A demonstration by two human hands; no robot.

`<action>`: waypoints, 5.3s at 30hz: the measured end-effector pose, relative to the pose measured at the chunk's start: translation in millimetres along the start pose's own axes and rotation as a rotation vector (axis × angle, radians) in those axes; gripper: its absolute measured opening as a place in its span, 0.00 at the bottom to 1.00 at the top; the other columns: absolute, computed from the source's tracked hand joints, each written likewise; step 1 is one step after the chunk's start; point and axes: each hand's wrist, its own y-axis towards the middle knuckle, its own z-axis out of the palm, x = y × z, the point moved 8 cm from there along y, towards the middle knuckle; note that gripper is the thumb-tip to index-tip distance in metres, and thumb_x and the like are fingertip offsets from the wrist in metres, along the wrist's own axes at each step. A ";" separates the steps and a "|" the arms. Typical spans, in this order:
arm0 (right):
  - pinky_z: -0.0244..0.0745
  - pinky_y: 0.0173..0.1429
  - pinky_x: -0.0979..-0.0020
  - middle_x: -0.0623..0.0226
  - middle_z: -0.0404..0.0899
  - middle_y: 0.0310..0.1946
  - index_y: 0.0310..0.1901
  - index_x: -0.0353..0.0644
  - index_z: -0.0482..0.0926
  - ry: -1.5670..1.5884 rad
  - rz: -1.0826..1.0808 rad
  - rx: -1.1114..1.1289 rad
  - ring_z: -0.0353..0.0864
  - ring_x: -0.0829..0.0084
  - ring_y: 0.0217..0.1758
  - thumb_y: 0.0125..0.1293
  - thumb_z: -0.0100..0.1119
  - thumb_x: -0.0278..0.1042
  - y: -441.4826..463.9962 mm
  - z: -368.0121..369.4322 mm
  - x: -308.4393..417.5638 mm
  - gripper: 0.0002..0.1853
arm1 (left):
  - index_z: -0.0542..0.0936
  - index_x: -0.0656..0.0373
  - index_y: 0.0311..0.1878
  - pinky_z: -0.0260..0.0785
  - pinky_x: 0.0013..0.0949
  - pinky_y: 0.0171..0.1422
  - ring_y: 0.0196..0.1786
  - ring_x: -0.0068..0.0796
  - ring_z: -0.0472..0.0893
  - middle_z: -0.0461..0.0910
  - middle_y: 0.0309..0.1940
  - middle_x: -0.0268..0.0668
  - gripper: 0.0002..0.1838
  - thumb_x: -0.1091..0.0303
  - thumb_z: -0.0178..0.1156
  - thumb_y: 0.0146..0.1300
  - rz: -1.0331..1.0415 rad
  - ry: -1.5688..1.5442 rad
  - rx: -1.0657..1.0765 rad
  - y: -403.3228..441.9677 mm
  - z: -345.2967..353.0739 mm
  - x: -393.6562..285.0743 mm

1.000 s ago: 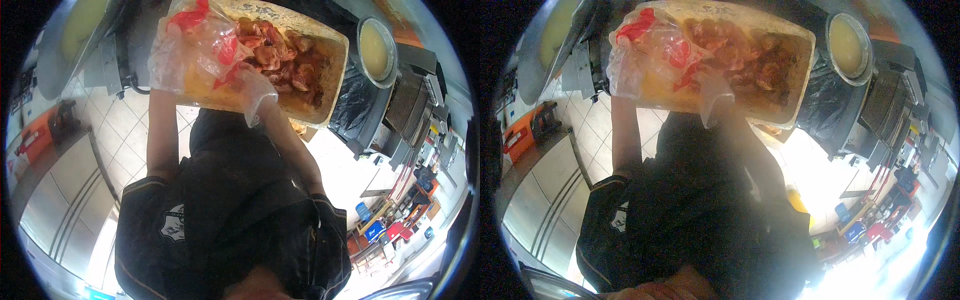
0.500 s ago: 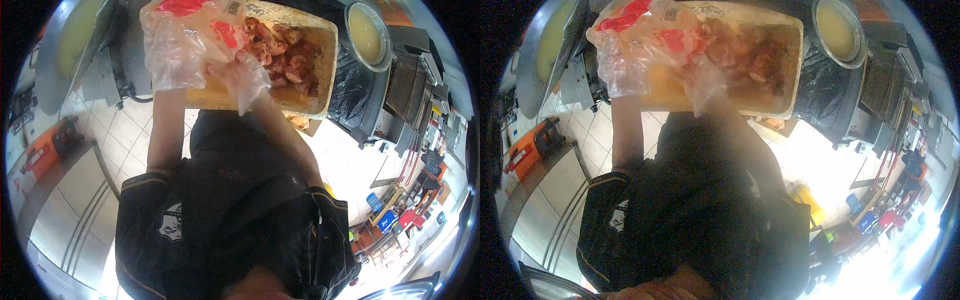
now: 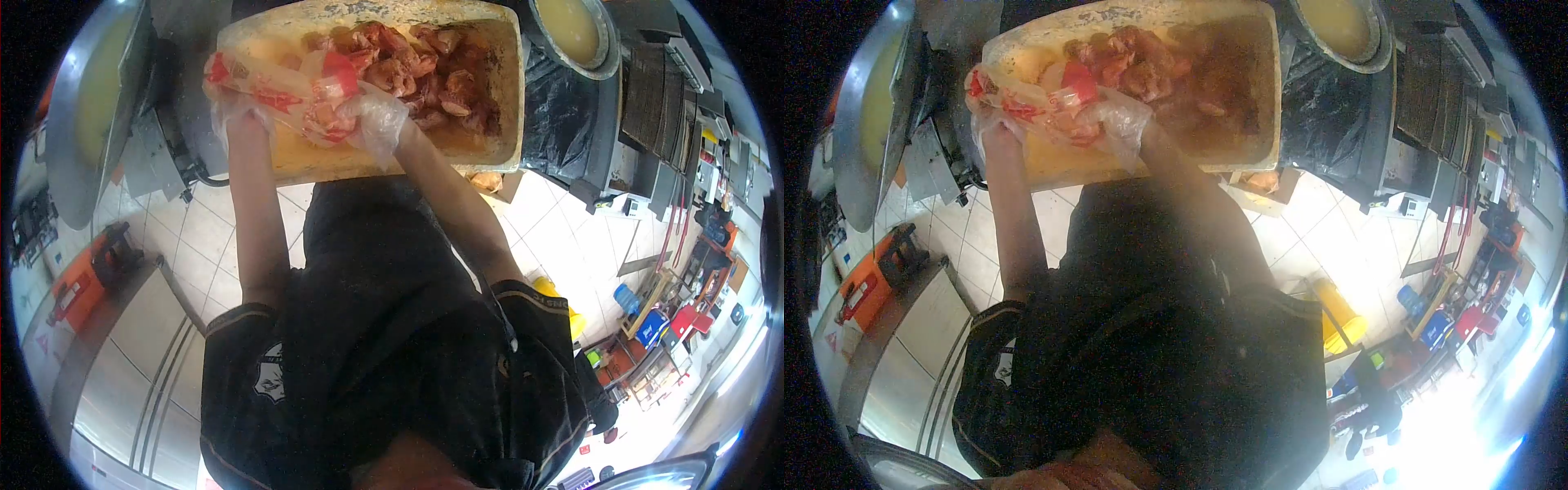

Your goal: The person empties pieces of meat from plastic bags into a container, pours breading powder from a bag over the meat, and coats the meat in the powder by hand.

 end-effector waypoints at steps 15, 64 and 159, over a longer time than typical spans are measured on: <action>0.79 0.53 0.60 0.62 0.76 0.55 0.61 0.46 0.71 -0.035 -0.339 -0.102 0.80 0.68 0.51 0.60 0.62 0.24 -0.3 -46.7 36.0 0.26 | 0.70 0.45 0.66 0.75 0.44 0.55 0.53 0.46 0.79 0.78 0.53 0.45 0.36 0.51 0.68 0.52 0.491 1.307 0.062 19.8 29.5 8.9; 0.80 0.57 0.60 0.60 0.75 0.53 0.63 0.41 0.67 0.593 -0.246 0.094 0.79 0.62 0.54 0.57 0.58 0.24 -55.1 -21.5 71.0 0.29 | 0.71 0.55 0.63 0.74 0.48 0.60 0.55 0.40 0.78 0.76 0.57 0.39 0.22 0.56 0.51 0.71 0.033 0.533 -0.232 -24.9 31.7 33.9; 0.76 0.47 0.62 0.54 0.83 0.27 0.25 0.39 0.84 -1.945 -0.105 -0.773 0.84 0.57 0.39 0.51 0.55 0.75 8.6 -98.8 108.7 0.37 | 0.60 0.55 0.70 0.69 0.44 0.62 0.59 0.50 0.76 0.78 0.54 0.50 0.52 0.54 0.75 0.40 0.144 2.459 0.850 61.3 8.1 125.9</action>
